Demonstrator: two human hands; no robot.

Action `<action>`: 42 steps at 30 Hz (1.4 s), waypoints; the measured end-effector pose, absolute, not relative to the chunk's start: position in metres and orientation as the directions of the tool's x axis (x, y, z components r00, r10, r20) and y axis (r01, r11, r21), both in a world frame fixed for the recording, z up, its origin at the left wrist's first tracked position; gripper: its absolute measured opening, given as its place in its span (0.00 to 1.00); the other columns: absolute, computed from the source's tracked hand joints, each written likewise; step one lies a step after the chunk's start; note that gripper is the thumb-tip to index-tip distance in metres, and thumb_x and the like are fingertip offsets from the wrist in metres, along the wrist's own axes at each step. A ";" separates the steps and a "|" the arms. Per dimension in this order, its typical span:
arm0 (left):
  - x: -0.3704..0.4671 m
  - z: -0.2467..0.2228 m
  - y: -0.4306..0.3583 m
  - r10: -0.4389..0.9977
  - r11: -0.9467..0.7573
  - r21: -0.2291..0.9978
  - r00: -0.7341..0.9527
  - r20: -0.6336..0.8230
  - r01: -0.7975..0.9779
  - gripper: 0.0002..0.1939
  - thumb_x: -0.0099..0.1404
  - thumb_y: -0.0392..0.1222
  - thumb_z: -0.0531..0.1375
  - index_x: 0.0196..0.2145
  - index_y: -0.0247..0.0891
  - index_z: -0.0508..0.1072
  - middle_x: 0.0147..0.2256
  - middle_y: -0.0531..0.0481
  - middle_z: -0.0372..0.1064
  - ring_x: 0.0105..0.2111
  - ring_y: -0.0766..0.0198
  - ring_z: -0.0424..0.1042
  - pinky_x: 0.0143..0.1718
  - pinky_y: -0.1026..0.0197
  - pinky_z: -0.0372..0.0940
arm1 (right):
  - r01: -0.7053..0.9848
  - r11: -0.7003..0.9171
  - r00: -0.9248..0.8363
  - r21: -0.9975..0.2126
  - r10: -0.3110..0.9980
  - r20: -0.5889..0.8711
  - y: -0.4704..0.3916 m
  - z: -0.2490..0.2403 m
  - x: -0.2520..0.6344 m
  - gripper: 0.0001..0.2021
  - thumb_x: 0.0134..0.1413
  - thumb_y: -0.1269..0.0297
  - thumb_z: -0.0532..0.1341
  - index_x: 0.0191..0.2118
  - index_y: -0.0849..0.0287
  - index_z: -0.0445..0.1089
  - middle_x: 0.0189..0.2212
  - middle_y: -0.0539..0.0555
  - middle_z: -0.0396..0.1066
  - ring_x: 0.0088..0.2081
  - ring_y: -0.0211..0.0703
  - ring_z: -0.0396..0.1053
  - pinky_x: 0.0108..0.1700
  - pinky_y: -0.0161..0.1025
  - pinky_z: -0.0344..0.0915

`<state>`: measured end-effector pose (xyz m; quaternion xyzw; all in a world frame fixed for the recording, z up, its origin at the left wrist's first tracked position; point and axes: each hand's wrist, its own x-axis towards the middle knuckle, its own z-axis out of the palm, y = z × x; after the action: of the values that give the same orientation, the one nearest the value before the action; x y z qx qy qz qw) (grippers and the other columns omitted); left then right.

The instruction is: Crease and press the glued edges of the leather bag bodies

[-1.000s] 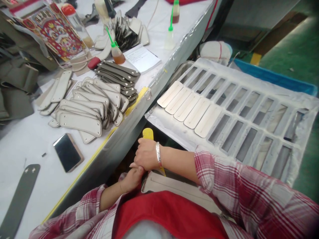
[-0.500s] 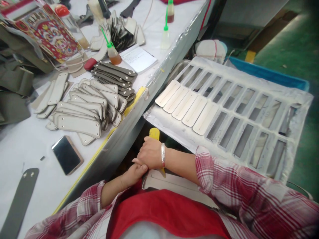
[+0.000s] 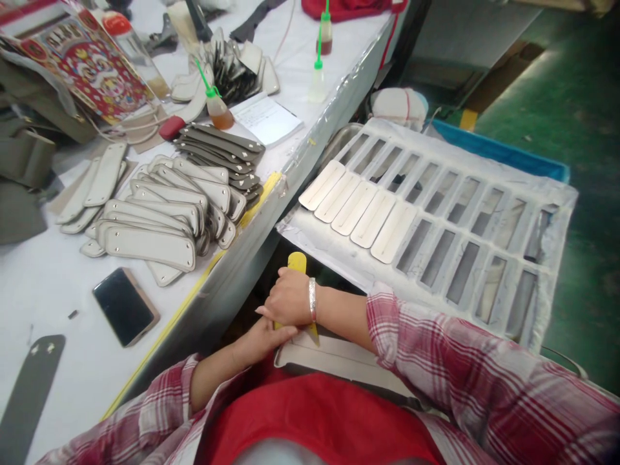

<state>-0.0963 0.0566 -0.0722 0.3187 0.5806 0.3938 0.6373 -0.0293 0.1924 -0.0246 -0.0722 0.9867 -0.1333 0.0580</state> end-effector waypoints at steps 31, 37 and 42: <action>-0.114 -0.052 0.049 0.908 0.409 0.886 0.198 -0.370 -0.221 0.26 0.62 0.56 0.51 0.50 0.35 0.67 0.50 0.43 0.65 0.49 0.55 0.64 0.50 0.54 0.57 | 0.593 0.802 -0.765 0.065 0.587 -0.263 0.167 0.013 0.069 0.28 0.62 0.50 0.38 0.29 0.57 0.72 0.26 0.55 0.73 0.31 0.46 0.70 0.34 0.42 0.56; -0.105 -0.052 0.062 0.919 0.343 0.936 0.236 -0.316 -0.084 0.25 0.61 0.55 0.51 0.45 0.32 0.71 0.42 0.43 0.71 0.41 0.57 0.69 0.45 0.57 0.60 | 0.717 0.692 -0.657 0.085 0.712 -0.247 0.157 0.023 0.086 0.30 0.62 0.51 0.36 0.28 0.57 0.71 0.27 0.57 0.73 0.31 0.49 0.71 0.31 0.41 0.58; -0.104 -0.038 0.067 0.936 0.281 0.951 0.182 -0.301 0.126 0.21 0.59 0.53 0.54 0.41 0.34 0.74 0.38 0.46 0.73 0.41 0.57 0.68 0.43 0.59 0.60 | 0.796 0.605 -0.590 0.015 0.781 -0.204 0.145 0.034 0.111 0.25 0.63 0.59 0.37 0.34 0.55 0.71 0.29 0.58 0.73 0.33 0.48 0.71 0.33 0.41 0.60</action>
<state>-0.1042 0.0668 -0.0377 0.4919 0.5399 0.3425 0.5909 0.1108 0.1453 0.0341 0.4428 0.8907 -0.0388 0.0955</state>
